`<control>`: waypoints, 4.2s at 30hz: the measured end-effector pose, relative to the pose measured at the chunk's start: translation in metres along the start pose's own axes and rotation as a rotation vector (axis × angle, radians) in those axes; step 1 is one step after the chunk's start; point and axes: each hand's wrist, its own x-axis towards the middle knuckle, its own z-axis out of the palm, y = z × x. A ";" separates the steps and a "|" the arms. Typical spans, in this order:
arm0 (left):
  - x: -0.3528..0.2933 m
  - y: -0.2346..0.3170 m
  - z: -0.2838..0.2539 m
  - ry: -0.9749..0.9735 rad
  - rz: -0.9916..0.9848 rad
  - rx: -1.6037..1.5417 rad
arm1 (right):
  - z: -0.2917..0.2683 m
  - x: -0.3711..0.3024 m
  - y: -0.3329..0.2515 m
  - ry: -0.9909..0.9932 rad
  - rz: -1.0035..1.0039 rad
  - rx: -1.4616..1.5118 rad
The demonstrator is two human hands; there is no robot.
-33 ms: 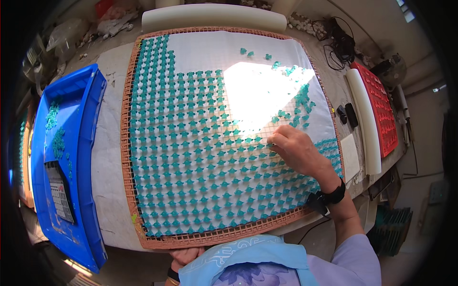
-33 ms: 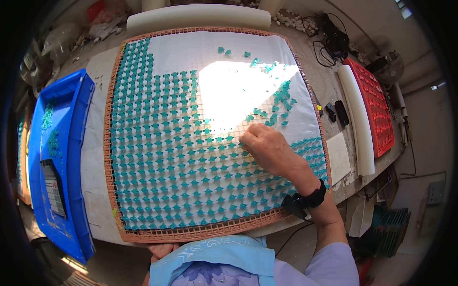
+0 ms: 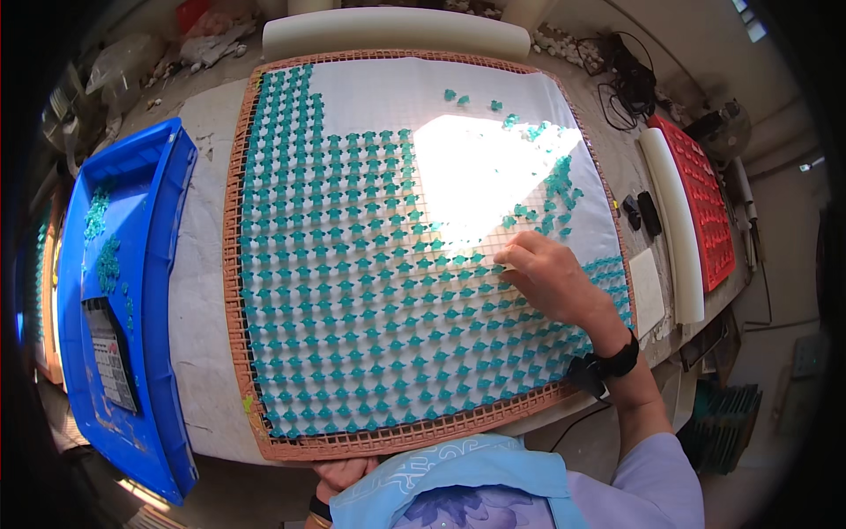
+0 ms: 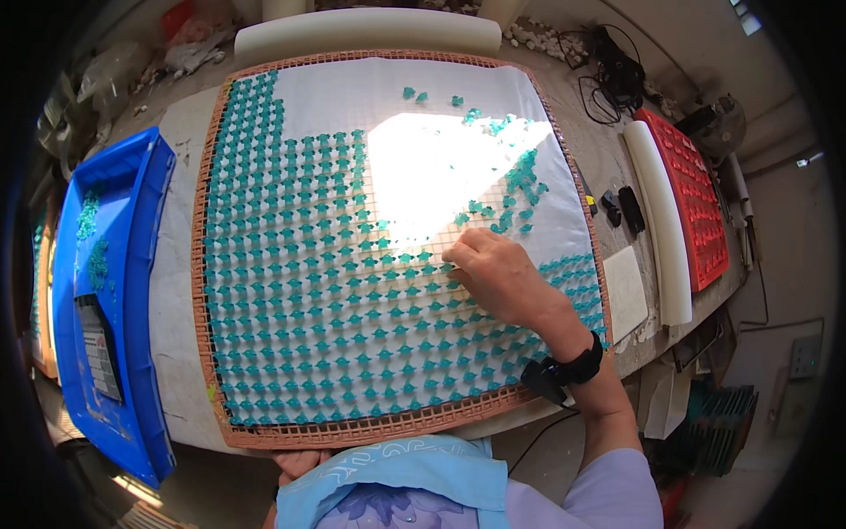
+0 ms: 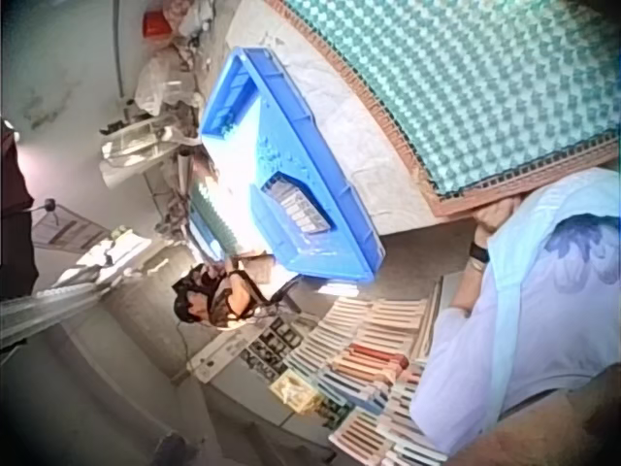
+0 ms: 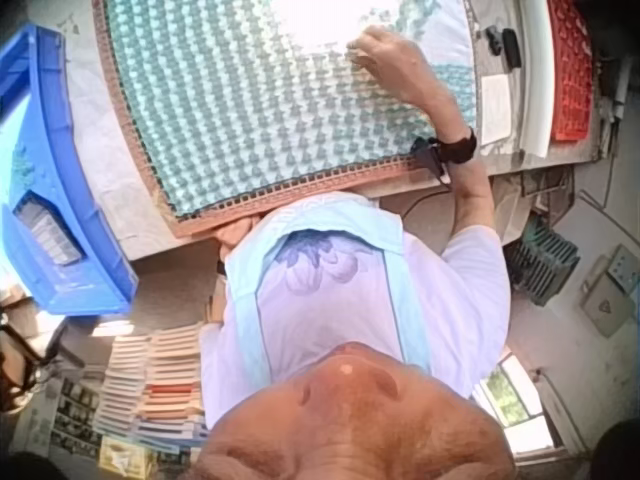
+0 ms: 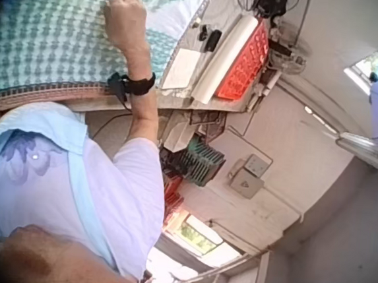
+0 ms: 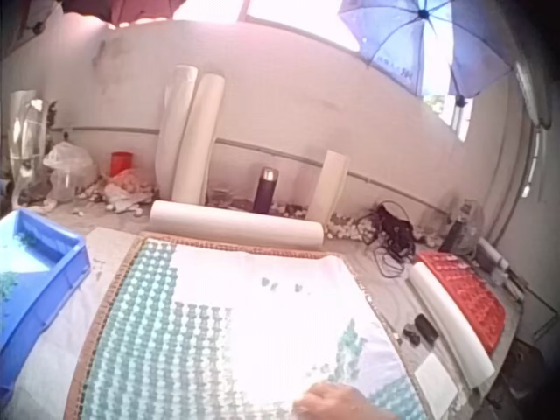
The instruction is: Sorting and placing small green plastic components onto a grid template for assembly.
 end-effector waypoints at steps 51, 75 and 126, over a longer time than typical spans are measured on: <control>-0.014 -0.005 0.004 -0.038 -0.018 0.036 | 0.005 0.019 0.014 0.082 0.118 0.032; -0.012 -0.003 0.003 -0.039 -0.029 0.035 | 0.009 0.009 0.010 0.114 0.151 0.150; -0.020 -0.006 0.006 -0.056 -0.045 -0.003 | 0.010 0.039 0.045 0.234 0.359 -0.098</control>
